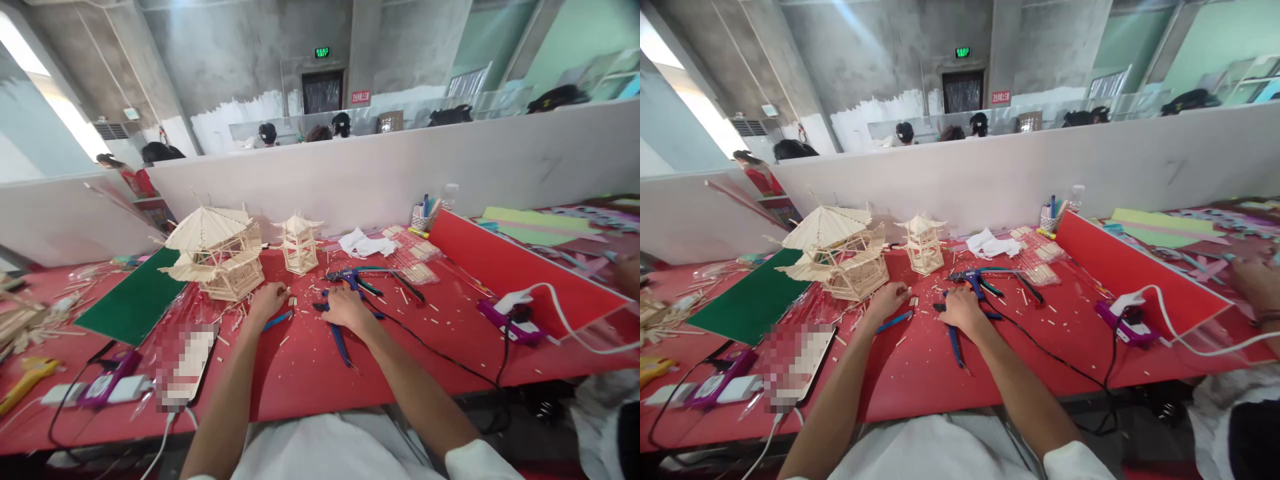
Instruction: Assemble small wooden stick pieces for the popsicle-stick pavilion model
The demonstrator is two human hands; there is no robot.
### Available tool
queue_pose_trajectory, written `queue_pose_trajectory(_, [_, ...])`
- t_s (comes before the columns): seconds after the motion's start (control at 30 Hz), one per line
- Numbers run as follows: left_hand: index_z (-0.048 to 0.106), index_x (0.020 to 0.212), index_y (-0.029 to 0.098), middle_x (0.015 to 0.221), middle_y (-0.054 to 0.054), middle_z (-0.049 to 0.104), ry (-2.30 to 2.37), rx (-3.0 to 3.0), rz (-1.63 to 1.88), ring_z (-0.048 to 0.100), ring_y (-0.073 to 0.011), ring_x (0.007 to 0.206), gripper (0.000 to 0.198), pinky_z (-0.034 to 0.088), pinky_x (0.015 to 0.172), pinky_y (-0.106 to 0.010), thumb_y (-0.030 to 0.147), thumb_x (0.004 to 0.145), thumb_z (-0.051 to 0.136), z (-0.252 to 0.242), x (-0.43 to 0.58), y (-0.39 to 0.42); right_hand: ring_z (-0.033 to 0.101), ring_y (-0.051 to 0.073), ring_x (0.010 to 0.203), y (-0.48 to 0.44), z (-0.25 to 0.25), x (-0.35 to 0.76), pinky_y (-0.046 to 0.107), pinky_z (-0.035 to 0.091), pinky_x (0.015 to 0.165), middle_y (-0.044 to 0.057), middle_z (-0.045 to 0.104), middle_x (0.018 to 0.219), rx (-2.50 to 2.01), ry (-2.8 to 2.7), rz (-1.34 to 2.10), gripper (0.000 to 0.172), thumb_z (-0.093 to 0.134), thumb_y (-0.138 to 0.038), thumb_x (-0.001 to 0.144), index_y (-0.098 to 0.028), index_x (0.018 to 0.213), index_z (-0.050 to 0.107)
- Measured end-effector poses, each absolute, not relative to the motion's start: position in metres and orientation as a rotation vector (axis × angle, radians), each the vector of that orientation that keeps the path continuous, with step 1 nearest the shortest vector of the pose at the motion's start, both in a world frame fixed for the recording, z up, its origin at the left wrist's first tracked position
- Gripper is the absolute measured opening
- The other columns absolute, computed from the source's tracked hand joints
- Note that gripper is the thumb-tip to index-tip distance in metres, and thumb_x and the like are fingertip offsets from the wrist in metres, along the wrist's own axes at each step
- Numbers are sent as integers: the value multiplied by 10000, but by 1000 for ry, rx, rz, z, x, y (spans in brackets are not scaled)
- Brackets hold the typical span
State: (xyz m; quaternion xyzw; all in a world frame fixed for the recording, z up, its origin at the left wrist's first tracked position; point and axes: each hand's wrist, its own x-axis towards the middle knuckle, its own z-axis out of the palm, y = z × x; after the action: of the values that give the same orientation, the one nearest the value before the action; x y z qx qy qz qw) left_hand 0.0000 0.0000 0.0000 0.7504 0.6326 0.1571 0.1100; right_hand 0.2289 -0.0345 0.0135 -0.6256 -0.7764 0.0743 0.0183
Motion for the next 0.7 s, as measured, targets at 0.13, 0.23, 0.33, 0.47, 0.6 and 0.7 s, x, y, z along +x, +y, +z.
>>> queue_pose_trajectory(0.13, [685, 908, 186, 895, -77, 722, 1811, 2217, 561, 633, -181, 776, 209, 373, 670, -249, 342, 894, 547, 0, 0, 1, 528, 381, 1205, -34, 16, 230, 447, 454, 927, 272, 599, 1234, -1927, -2377, 197, 636, 701, -428, 776, -44, 1264, 561])
queue_pose_trajectory(0.23, [670, 876, 177, 819, -49, 704, 1623, 2257, 685, 596, -162, 710, 239, 378, 658, -244, 364, 910, 523, 1, 4, 1, 566, 331, 1161, -31, 20, 229, 395, 458, 918, 220, 624, 1215, -1726, -2302, 122, 502, 647, -402, 853, -96, 1243, 567])
queue_pose_trajectory(0.33, [656, 852, 164, 775, -29, 684, 1376, 2255, 789, 571, -146, 684, 290, 395, 662, -235, 406, 919, 512, 4, 10, -2, 644, 220, 1012, -24, 21, 225, 302, 462, 887, 116, 689, 1118, -1403, -2231, 315, 303, 583, -322, 913, -166, 1172, 597])
queue_pose_trajectory(0.47, [654, 867, 155, 751, -18, 662, 1243, 2250, 829, 558, -137, 683, 294, 397, 655, -225, 410, 923, 517, 5, 15, -5, 672, 168, 910, -16, 11, 215, 245, 479, 810, 61, 729, 1001, -1114, -2027, 702, 198, 546, -318, 934, -177, 1026, 649])
queue_pose_trajectory(0.6, [648, 846, 150, 724, -18, 653, 1247, 2282, 816, 548, -139, 667, 307, 388, 637, -223, 408, 932, 505, 5, 15, -6, 664, 185, 807, -6, -6, 208, 271, 490, 757, 65, 727, 876, -943, -1837, 862, 224, 611, -367, 870, -154, 883, 680])
queue_pose_trajectory(0.7, [643, 827, 157, 722, -16, 658, 1235, 2342, 797, 554, -141, 655, 283, 379, 628, -226, 376, 937, 502, 5, 15, -7, 642, 179, 731, 1, -13, 207, 274, 492, 697, 50, 708, 797, -862, -1744, 964, 246, 631, -403, 843, -160, 840, 673])
